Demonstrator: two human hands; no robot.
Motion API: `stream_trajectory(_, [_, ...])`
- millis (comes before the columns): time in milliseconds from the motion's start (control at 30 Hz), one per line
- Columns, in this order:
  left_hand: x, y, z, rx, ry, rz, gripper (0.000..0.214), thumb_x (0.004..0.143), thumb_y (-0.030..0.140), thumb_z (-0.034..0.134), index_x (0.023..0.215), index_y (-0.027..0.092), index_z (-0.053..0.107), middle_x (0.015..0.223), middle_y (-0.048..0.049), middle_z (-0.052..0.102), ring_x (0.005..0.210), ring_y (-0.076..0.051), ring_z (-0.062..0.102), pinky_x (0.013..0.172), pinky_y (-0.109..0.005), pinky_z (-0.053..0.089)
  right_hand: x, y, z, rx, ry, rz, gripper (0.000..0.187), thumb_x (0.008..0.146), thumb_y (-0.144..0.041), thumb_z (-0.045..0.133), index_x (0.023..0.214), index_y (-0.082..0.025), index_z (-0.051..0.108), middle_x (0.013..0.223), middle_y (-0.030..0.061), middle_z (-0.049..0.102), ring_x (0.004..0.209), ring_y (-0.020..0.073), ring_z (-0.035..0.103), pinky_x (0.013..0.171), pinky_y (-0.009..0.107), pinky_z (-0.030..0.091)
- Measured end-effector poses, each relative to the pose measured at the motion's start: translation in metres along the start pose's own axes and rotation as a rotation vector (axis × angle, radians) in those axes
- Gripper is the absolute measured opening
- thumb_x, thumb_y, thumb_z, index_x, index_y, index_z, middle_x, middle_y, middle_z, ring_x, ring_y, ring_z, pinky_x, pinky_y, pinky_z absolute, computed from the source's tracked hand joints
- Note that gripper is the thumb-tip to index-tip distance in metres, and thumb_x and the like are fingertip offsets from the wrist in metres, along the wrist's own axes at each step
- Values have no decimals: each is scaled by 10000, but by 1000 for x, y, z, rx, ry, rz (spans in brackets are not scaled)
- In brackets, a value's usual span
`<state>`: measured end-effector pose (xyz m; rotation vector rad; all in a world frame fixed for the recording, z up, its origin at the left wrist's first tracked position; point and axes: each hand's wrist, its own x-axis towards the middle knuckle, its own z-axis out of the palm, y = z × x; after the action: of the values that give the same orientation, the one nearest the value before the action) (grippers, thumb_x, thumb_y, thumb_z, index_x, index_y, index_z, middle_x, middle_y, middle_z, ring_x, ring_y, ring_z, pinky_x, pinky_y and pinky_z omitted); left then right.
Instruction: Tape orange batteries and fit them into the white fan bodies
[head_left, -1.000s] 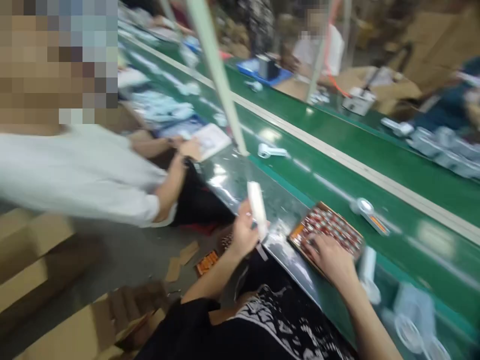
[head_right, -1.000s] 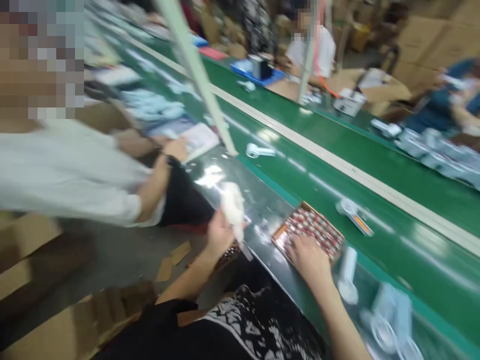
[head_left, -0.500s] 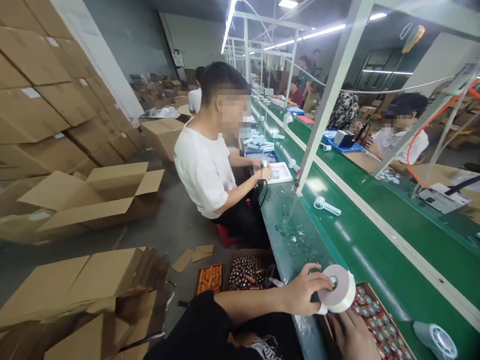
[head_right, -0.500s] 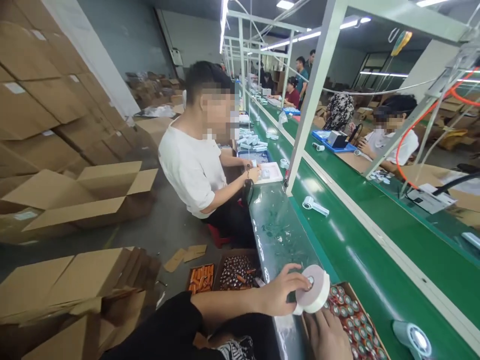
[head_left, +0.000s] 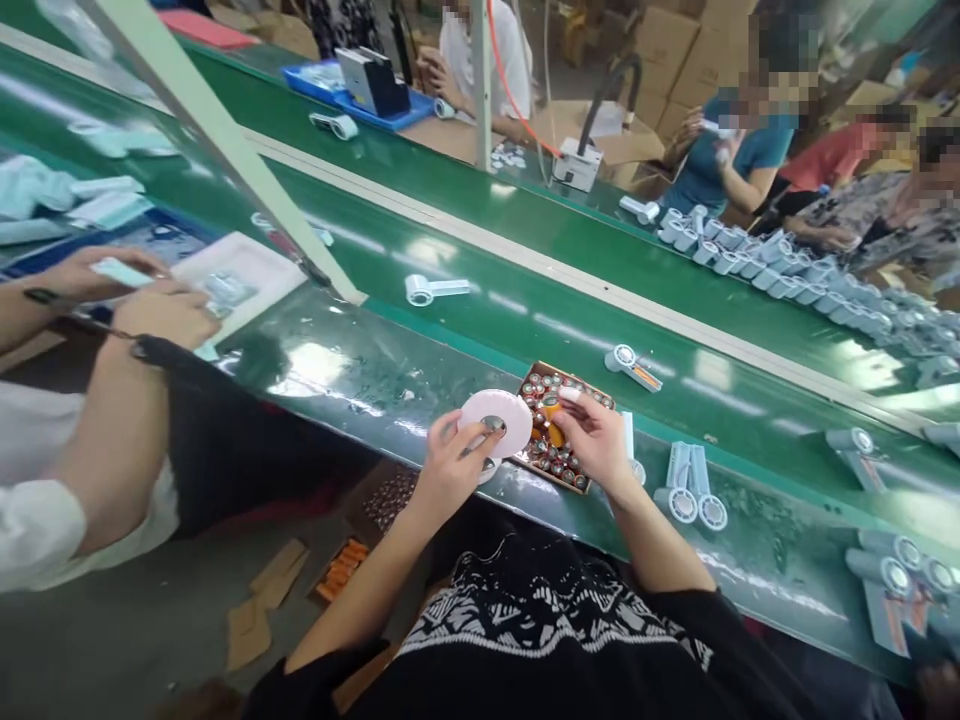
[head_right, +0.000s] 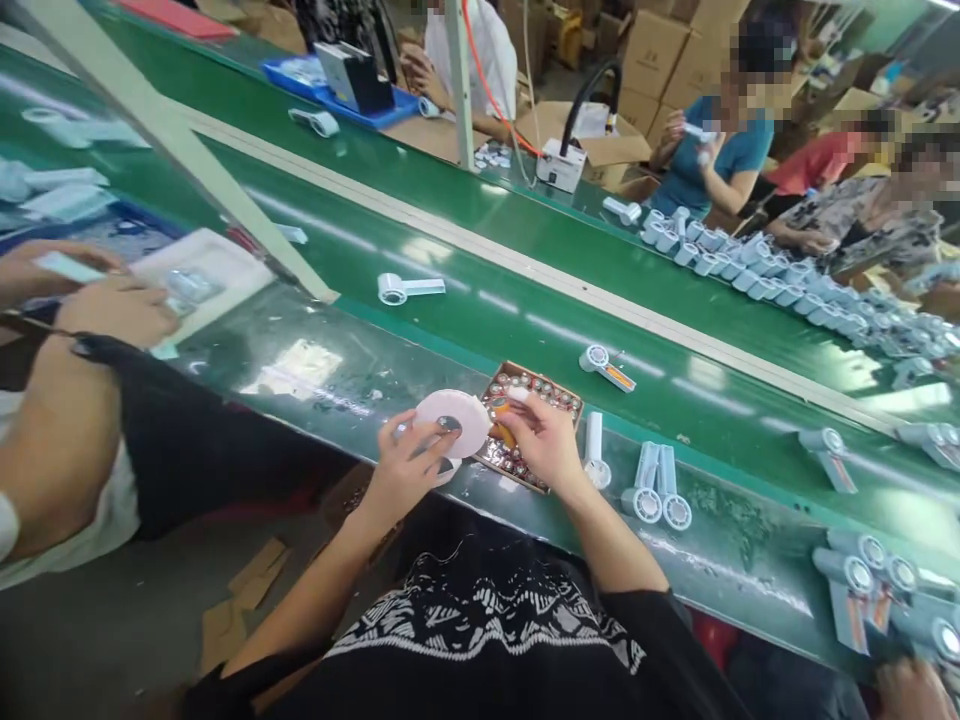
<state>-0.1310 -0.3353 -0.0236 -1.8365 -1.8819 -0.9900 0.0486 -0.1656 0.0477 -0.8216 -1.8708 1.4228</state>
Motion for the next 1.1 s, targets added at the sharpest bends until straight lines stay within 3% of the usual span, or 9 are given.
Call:
stream_trajectory(200, [2,1,-2,21,-65,61,541,852,-3,721,1325,257,746,1172,-92,742,1355,-360,494,1058,-472,584,3,-8,-5,-359,-215,-50,330,1050,-409,552,1052,-179,790,831,46,779,735,191,690,751,296,536])
stream_trajectory(367, [12,4,-2,34,-89,67,554,849,-7,726,1335,258,745,1169,-85,751,1315,-344,519,1040,-435,572,7,4,-16,-167,-337,109,308,915,-454,738,1063,-184,734,934,45,787,859,208,723,831,314,579])
stream_trajectory(533, [28,27,12,41,78,27,477,869,156,850,1327,221,733,1059,-95,741,1209,-349,514,1108,-534,491,-6,23,17,456,207,190,580,765,-498,868,1220,-198,672,1260,132,781,1176,274,749,1054,424,608])
stream_trajectory(633, [32,51,25,-43,158,-36,533,847,275,908,1344,224,725,967,-99,703,1162,-346,536,1074,-546,480,-12,25,36,595,446,143,583,791,-526,863,1236,-213,654,1283,148,769,1233,288,728,1097,471,596])
stream_trajectory(700, [31,69,30,-109,156,-60,535,825,278,928,1321,225,735,934,-92,681,1140,-337,553,1025,-507,496,-4,19,27,612,435,124,527,798,-511,867,1189,-220,665,1229,140,780,1205,296,738,1074,483,613])
stream_trajectory(800, [21,81,30,-241,42,51,457,843,288,907,1267,220,749,912,-75,672,1087,-304,585,986,-461,527,24,-1,-28,553,488,-80,425,880,-472,798,1219,-249,668,1269,103,749,1271,271,704,1079,450,614])
stream_trajectory(867, [7,63,24,-238,1,103,380,881,280,860,1239,221,748,918,-68,673,1039,-283,608,966,-452,536,39,-14,-80,434,640,-295,448,974,-487,672,1380,-304,620,1433,68,660,1410,246,612,1120,443,586])
stream_trajectory(967, [-25,-10,14,8,108,-101,292,879,282,840,1152,214,765,964,-95,658,1067,-318,625,986,-509,516,30,-19,-139,267,758,-367,558,990,-500,648,1520,-367,537,1586,51,542,1471,255,556,1128,465,573])
stream_trajectory(1100, [-65,-104,12,88,-19,-332,318,918,422,758,1135,189,775,1038,-135,673,1154,-366,611,1055,-568,500,-29,11,-149,366,796,-212,667,840,-453,861,1444,-333,602,1405,92,701,1176,229,740,1002,403,633])
